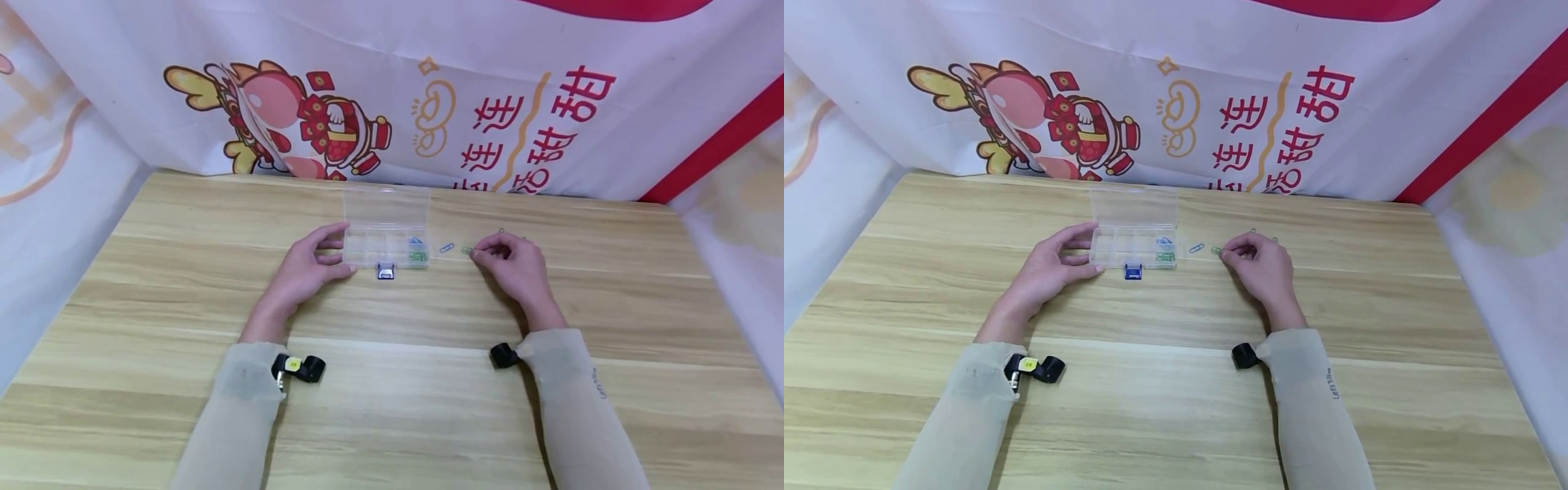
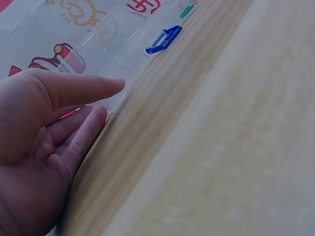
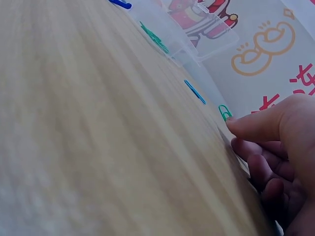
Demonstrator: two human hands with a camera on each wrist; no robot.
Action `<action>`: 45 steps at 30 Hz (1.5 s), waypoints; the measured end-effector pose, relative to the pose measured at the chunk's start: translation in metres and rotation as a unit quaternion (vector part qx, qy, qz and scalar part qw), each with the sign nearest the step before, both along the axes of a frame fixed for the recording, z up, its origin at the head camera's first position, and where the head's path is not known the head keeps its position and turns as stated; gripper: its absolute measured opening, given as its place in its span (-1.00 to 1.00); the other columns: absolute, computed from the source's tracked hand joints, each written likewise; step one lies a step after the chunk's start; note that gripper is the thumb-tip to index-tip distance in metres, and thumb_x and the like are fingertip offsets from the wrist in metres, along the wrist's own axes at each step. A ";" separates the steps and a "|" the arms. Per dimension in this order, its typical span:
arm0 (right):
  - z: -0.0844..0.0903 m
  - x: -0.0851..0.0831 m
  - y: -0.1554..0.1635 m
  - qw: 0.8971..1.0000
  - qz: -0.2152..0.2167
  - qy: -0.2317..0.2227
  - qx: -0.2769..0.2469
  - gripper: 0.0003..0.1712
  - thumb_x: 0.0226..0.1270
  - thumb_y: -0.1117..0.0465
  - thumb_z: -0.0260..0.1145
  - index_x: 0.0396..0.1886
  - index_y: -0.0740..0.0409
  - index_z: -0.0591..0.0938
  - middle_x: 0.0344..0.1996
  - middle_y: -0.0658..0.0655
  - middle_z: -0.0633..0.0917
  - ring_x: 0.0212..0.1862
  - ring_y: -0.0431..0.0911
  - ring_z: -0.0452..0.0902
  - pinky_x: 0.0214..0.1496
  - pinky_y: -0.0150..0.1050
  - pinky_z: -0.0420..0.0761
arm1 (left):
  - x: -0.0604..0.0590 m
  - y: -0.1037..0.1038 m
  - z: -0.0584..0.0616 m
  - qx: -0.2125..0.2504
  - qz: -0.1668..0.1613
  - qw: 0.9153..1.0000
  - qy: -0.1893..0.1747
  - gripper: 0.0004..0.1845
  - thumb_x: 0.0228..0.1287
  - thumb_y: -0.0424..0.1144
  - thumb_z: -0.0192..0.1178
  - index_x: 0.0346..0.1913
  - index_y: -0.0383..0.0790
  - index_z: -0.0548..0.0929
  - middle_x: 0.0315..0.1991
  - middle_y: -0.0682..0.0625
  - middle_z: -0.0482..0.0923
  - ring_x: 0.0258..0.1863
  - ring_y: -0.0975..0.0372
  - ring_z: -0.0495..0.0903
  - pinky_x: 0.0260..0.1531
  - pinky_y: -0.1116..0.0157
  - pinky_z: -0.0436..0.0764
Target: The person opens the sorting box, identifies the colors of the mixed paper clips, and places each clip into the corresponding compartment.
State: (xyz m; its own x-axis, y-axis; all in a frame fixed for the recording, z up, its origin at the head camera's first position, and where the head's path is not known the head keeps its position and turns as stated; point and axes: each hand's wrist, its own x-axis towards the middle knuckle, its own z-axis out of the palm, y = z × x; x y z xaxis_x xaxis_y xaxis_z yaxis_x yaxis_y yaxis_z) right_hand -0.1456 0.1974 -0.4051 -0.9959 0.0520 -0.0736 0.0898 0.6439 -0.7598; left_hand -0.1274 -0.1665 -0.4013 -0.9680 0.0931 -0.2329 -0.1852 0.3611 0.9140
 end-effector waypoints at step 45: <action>0.016 0.001 -0.042 0.993 0.051 -0.035 -0.100 -0.81 0.53 0.15 0.42 0.02 0.09 0.74 -0.13 0.09 0.70 -0.18 -0.05 0.58 -0.29 -0.36 0.66 | -0.002 0.000 -0.002 0.011 0.004 1.000 0.005 -0.13 0.29 -0.40 0.50 0.61 0.10 0.42 0.40 -0.15 0.54 0.32 -0.05 0.64 0.39 0.05 0.69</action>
